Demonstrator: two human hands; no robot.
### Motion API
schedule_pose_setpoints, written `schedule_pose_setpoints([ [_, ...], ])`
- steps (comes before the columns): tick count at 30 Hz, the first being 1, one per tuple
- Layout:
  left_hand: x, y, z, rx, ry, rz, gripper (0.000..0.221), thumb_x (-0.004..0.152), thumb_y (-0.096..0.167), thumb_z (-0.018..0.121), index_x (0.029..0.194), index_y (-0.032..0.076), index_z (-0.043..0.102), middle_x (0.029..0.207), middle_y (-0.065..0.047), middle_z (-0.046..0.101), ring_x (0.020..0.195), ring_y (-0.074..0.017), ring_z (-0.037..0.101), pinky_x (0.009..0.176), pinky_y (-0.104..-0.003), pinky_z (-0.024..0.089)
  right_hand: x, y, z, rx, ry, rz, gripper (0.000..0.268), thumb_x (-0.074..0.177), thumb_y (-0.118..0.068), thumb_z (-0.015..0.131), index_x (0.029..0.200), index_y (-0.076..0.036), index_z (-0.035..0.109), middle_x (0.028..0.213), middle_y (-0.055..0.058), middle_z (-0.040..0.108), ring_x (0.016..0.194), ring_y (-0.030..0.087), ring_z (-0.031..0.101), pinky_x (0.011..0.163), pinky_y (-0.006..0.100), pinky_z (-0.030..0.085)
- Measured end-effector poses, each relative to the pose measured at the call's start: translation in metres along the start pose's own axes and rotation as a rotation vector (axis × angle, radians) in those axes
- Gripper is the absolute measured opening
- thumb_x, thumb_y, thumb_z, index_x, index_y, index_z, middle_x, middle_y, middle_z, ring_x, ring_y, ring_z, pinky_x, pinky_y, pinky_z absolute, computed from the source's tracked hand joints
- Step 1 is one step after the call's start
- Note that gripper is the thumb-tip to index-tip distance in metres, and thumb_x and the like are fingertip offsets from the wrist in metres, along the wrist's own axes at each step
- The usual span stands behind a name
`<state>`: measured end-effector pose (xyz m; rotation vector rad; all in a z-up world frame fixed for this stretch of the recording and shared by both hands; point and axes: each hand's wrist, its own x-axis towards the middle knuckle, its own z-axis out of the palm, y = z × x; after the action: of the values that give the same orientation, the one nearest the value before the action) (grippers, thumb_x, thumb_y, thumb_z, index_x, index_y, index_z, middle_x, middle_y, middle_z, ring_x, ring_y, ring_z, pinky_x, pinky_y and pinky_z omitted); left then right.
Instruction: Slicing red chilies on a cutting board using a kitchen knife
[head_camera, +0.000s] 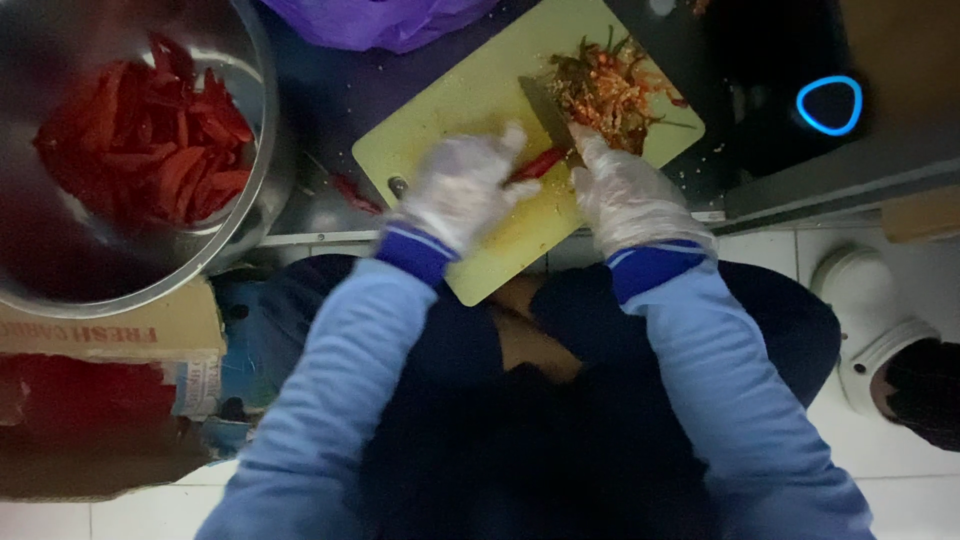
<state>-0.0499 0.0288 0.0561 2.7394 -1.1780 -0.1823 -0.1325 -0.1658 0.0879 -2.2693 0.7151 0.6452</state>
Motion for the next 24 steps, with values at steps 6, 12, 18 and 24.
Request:
schedule_pose_setpoints([
  [6,0.025,-0.024,0.114,0.293,0.297,0.212,0.014,0.099,0.032,0.062,0.101,0.019,0.067,0.072,-0.004,0.066,0.058,-0.0285,0.065,0.047,-0.046,0.048,-0.007,0.012,0.010,-0.433,0.026,-0.118,0.070,0.103,-0.039,0.040,0.169,-0.044,0.017,0.135,0.024,0.060,0.117,0.049,0.061,0.099,0.056,0.047],
  [12,-0.003,-0.037,0.083,0.428,0.219,0.159,0.041,0.102,0.055,0.059,0.122,0.020,0.063,0.074,0.001,0.068,0.061,-0.0237,0.067,0.050,-0.042,0.047,-0.011,0.013,-0.006,-0.444,-0.013,-0.089,0.062,0.108,-0.040,0.037,0.168,-0.039,0.025,0.131,0.020,0.065,0.112,0.044,0.066,0.091,0.059,0.051],
  [18,0.007,-0.040,0.073,-0.252,-0.259,-0.107,0.047,0.105,0.048,0.057,0.142,0.019,0.062,0.121,-0.015,0.077,0.117,-0.0461,0.069,0.090,-0.069,0.056,-0.004,0.033,0.006,0.197,0.007,0.013,0.041,0.102,-0.049,0.051,0.138,-0.031,0.056,0.107,0.005,0.075,0.081,0.023,0.076,0.068,0.038,0.064],
  [24,0.011,-0.043,0.067,-0.009,-0.210,0.089,0.034,0.107,0.037,0.055,0.132,0.018,0.070,0.108,-0.018,0.079,0.105,-0.0415,0.073,0.087,-0.060,0.059,0.029,0.090,0.075,0.562,0.107,-0.028,0.055,0.084,-0.019,0.076,0.137,-0.014,0.060,0.087,0.009,0.073,0.046,0.023,0.068,0.027,0.036,0.052],
])
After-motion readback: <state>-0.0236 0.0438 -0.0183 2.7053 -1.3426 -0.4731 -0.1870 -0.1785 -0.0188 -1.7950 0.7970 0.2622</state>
